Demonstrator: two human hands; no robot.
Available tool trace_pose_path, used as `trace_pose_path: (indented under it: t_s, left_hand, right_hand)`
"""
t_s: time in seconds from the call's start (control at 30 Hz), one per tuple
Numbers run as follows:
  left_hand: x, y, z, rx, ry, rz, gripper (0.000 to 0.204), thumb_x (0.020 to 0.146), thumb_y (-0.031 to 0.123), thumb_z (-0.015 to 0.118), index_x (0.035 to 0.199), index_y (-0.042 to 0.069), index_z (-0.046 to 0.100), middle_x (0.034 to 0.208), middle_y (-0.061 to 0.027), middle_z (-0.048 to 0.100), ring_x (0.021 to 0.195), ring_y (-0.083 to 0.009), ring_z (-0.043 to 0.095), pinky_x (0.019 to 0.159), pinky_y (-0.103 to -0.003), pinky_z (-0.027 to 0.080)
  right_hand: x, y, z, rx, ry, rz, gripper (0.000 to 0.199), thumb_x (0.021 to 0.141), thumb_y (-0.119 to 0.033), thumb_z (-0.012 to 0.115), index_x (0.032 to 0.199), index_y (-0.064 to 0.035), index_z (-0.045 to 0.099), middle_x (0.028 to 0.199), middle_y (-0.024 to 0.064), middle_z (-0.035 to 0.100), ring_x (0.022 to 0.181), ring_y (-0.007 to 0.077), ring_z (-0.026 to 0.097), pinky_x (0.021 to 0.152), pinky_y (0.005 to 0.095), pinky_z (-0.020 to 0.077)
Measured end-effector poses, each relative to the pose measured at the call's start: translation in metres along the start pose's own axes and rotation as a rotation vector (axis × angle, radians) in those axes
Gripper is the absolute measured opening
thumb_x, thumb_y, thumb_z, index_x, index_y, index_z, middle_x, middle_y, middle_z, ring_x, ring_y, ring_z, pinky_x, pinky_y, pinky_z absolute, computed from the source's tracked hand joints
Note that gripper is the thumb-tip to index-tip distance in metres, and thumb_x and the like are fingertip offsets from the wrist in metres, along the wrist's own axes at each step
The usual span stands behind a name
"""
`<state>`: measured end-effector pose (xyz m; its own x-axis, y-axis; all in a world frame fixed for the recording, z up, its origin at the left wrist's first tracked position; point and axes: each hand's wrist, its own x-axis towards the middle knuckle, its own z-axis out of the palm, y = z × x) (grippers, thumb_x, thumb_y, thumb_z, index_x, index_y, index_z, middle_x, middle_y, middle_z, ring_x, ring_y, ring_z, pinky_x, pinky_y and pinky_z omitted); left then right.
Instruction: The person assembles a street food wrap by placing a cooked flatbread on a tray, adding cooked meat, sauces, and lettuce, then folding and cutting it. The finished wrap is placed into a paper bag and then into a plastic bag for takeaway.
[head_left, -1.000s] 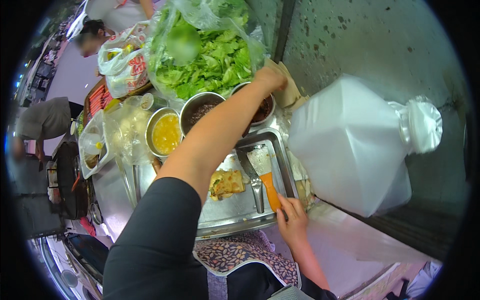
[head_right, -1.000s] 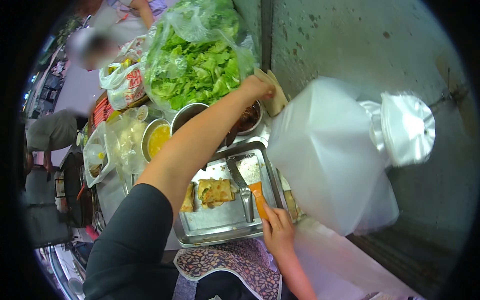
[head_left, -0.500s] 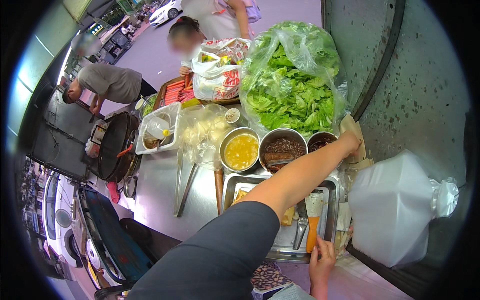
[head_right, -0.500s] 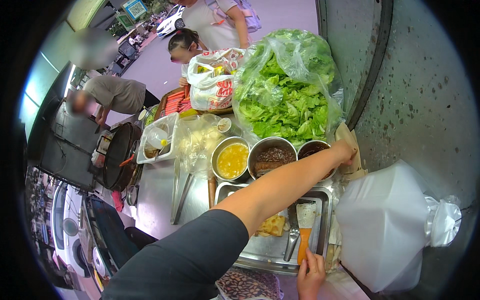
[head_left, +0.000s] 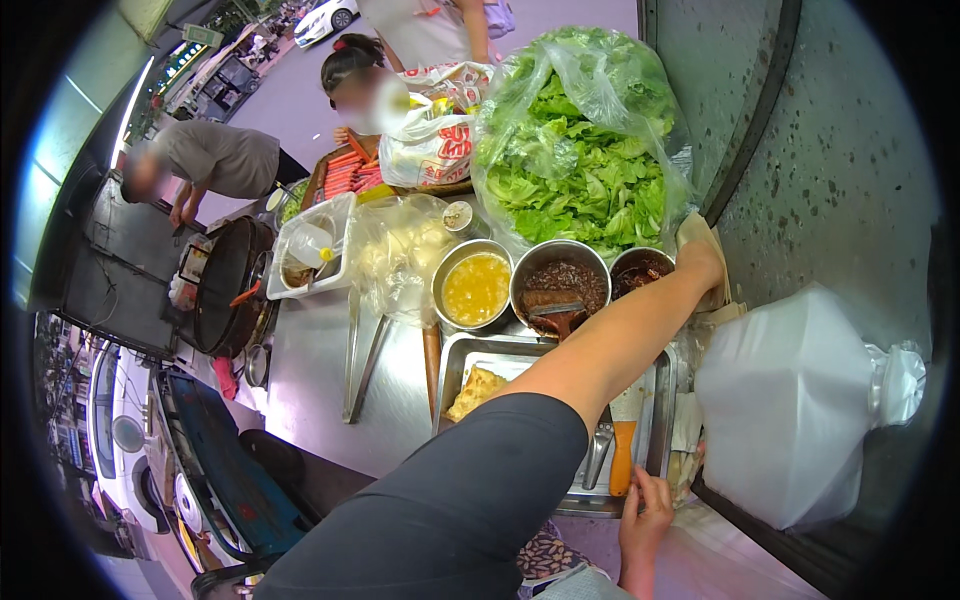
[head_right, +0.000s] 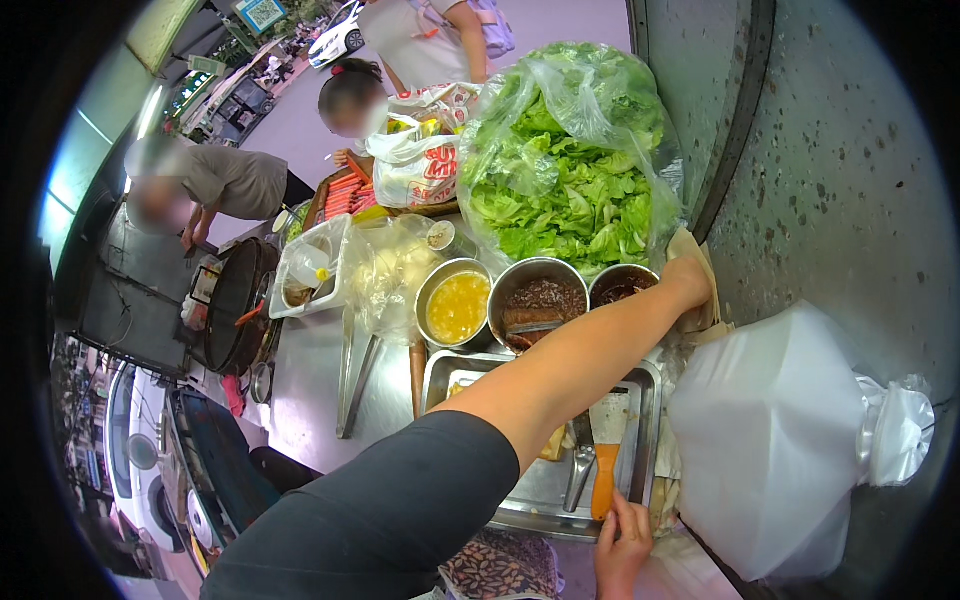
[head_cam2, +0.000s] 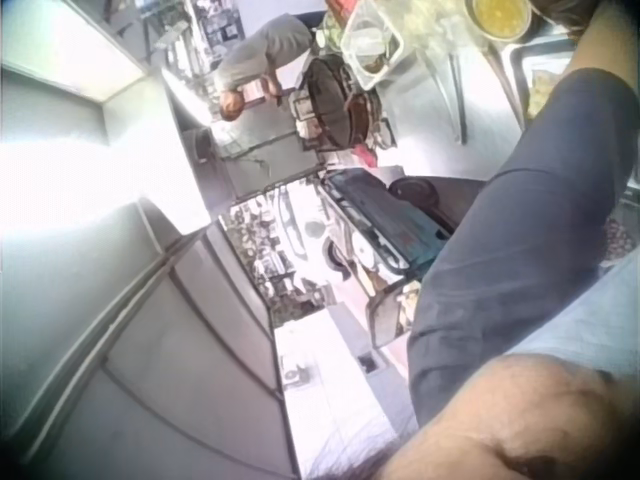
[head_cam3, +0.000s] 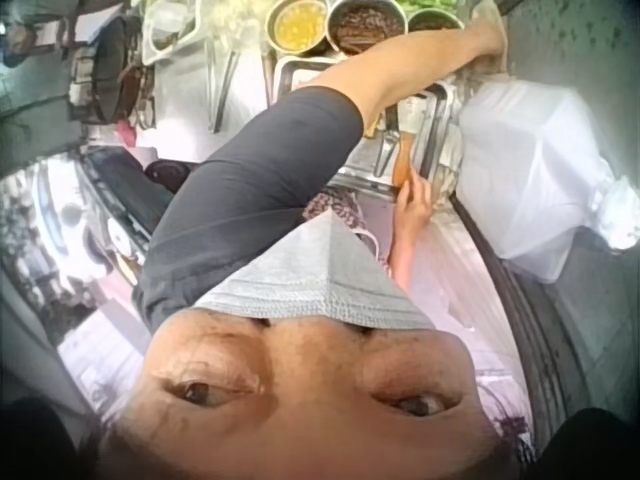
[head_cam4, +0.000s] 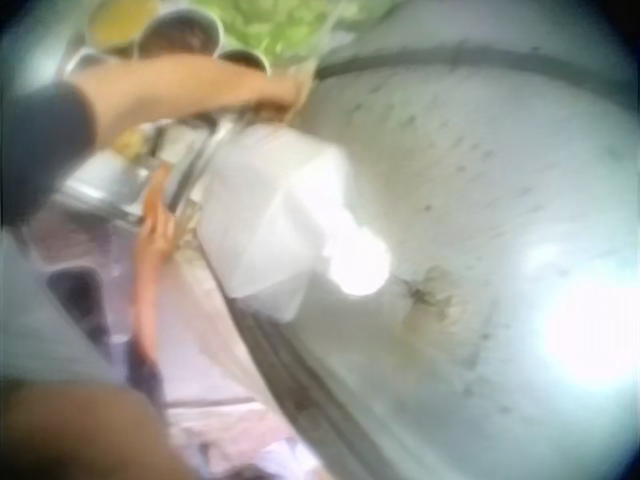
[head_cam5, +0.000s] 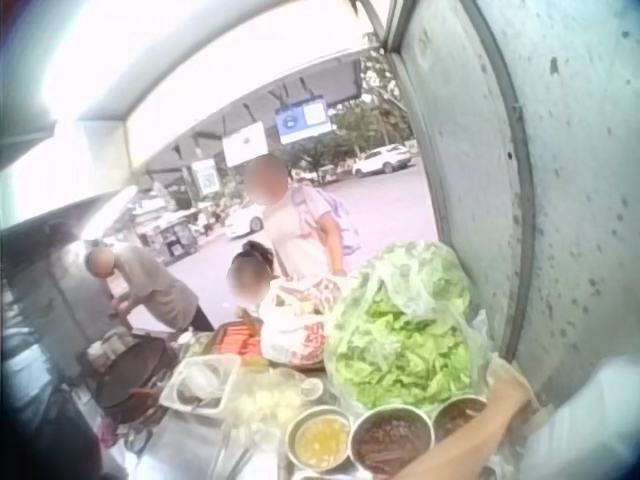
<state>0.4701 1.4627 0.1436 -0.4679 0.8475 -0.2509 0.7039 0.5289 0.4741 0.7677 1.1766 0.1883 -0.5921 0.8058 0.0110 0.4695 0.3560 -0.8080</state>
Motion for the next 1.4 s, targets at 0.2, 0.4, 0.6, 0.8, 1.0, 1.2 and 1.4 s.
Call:
trace_pose_path:
  t_s: [0.2,0.4,0.6,0.8,1.0,1.2,1.4]
  left_hand:
    - [-0.052,-0.003,-0.016,-0.171,0.192,-0.014,0.019,0.078,0.011,0.071,0.094,0.0,0.073,0.095,-0.018,0.074,0.092,-0.0353,0.072,0.079,-0.044,0.057]
    - [-0.166,-0.039,-0.071,-0.754,0.231,0.128,0.014,0.081,0.014,0.071,0.086,0.002,0.065,0.08,-0.0093,0.07,0.073,-0.0206,0.068,0.069,-0.034,0.054]
    - [-0.3,-0.088,-0.132,-0.655,0.168,0.313,0.021,0.079,0.019,0.072,0.088,0.002,0.065,0.079,-0.015,0.068,0.072,-0.0316,0.068,0.068,-0.039,0.053]
    - [-0.396,-0.175,-0.156,-0.422,0.197,0.254,0.015,0.083,0.014,0.067,0.093,0.005,0.06,0.073,-0.0186,0.066,0.074,-0.0402,0.068,0.064,-0.049,0.052]
    - [-0.469,-0.255,-0.196,-0.237,0.66,0.262,0.036,0.081,0.005,0.065,0.116,0.013,0.06,0.084,-0.015,0.07,0.073,-0.0323,0.07,0.065,-0.039,0.056]
    - [-0.536,-0.389,-0.21,-0.45,0.755,-0.103,0.025,0.087,0.007,0.063,0.108,0.008,0.077,0.091,-0.0121,0.073,0.07,-0.0204,0.068,0.065,-0.03,0.054]
    - [-0.575,-0.442,-0.216,-0.329,0.75,-0.241,0.026,0.087,0.009,0.061,0.109,0.004,0.076,0.092,-0.0179,0.073,0.072,-0.0265,0.069,0.07,-0.036,0.055]
  right_hand:
    - [-0.002,-0.002,-0.009,0.043,0.024,0.035,0.029,0.088,0.004,0.062,0.115,-0.0021,0.07,0.094,0.0137,0.065,0.086,0.0305,0.066,0.077,0.0382,0.0527]
    - [0.019,-0.052,-0.027,0.062,-0.025,-0.12,0.032,0.085,0.004,0.065,0.115,-0.0024,0.07,0.095,0.0132,0.066,0.087,0.0281,0.066,0.077,0.0378,0.053]
    - [0.08,-0.182,-0.045,-0.253,-0.089,-0.796,0.059,0.074,-0.008,0.076,0.131,-0.0036,0.062,0.134,0.0134,0.061,0.118,0.0311,0.062,0.09,0.0382,0.0515]
    - [0.094,-0.237,0.026,-0.693,-0.173,-1.38,0.013,0.074,-0.015,0.065,0.085,-0.0108,0.06,0.092,0.0052,0.056,0.096,0.0192,0.061,0.07,0.032,0.0471]
    - [0.059,-0.254,0.121,-0.641,-0.489,-1.054,0.01,0.076,-0.011,0.065,0.084,-0.0068,0.061,0.085,0.0062,0.06,0.094,0.0221,0.063,0.066,0.0367,0.0511]
    - [0.033,-0.329,0.22,-0.052,-0.588,-0.719,0.017,0.087,-0.024,0.072,0.089,-0.0084,0.066,0.086,0.0131,0.066,0.089,0.0324,0.063,0.073,0.0436,0.0517]
    - [0.022,-0.298,0.35,-0.546,-0.605,-0.291,0.079,0.083,-0.053,0.073,0.144,-0.0091,0.048,0.119,0.0195,0.059,0.106,0.0332,0.061,0.083,0.0442,0.0548]
